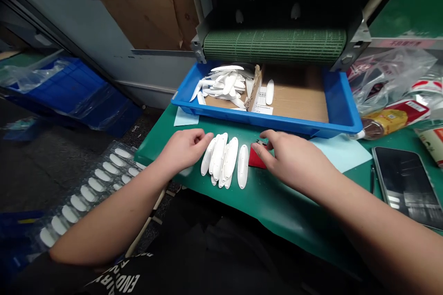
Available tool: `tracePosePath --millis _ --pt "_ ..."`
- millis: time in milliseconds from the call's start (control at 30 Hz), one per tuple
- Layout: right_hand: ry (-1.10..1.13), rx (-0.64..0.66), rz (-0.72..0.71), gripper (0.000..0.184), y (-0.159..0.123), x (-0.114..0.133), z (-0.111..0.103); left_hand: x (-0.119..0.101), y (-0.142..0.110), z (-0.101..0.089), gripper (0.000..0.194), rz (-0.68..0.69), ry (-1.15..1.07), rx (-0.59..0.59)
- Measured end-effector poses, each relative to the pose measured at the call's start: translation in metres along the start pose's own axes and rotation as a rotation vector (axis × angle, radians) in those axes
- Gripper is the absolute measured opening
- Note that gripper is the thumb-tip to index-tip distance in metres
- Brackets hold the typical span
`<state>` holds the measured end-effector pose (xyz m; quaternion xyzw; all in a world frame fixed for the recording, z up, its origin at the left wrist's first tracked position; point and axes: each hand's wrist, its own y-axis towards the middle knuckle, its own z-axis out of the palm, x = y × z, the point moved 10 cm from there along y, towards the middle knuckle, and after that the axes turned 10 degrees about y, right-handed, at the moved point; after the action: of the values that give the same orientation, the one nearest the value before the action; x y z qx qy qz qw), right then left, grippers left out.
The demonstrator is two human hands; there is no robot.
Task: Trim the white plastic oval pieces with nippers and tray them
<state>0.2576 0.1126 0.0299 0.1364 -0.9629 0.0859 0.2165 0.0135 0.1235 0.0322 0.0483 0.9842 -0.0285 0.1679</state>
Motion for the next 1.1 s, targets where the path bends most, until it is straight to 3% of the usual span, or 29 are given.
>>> tracePosePath --millis 100,133,200,300,400,467,600,733,867,967,1100 --pt "0.188 0.155 0.094 0.050 -0.014 0.006 0.020 0.031 -0.016 -0.010 0.026 -0.067 -0.115 -0.054" --pt "0.204 0.187 0.101 0.054 -0.019 0.010 0.028 0.040 -0.022 -0.006 0.027 -0.090 -0.160 -0.031" --pt "0.184 0.219 0.110 0.063 -0.025 0.020 0.041 0.049 -0.033 0.007 0.052 -0.117 -0.227 0.056" --pt "0.099 0.201 0.160 0.074 -0.022 0.032 0.057 0.045 -0.038 0.038 0.069 -0.160 -0.328 0.218" --pt "0.079 0.139 0.236 0.085 -0.003 0.044 0.070 0.032 -0.026 0.064 0.073 -0.213 -0.440 0.304" --pt "0.113 0.099 0.272 0.078 0.012 0.054 0.078 0.023 -0.011 0.077 0.065 -0.240 -0.499 0.325" --pt "0.239 -0.004 0.303 0.058 0.030 0.070 0.089 0.014 0.003 0.094 0.030 -0.275 -0.692 0.340" --pt "0.507 -0.122 0.311 0.057 0.029 0.069 0.088 0.017 -0.008 0.084 0.026 -0.284 -0.872 0.223" --pt "0.950 -0.168 0.263 0.042 0.017 0.070 0.097 0.015 -0.030 0.063 0.028 -0.209 -1.018 0.112" --pt "1.303 -0.175 0.190 0.040 0.004 0.080 0.104 0.007 -0.048 0.048 0.034 -0.133 -1.094 0.081" --pt "1.611 -0.199 0.136 0.046 -0.017 0.091 0.102 -0.006 -0.065 0.032 0.038 -0.055 -1.139 0.069"
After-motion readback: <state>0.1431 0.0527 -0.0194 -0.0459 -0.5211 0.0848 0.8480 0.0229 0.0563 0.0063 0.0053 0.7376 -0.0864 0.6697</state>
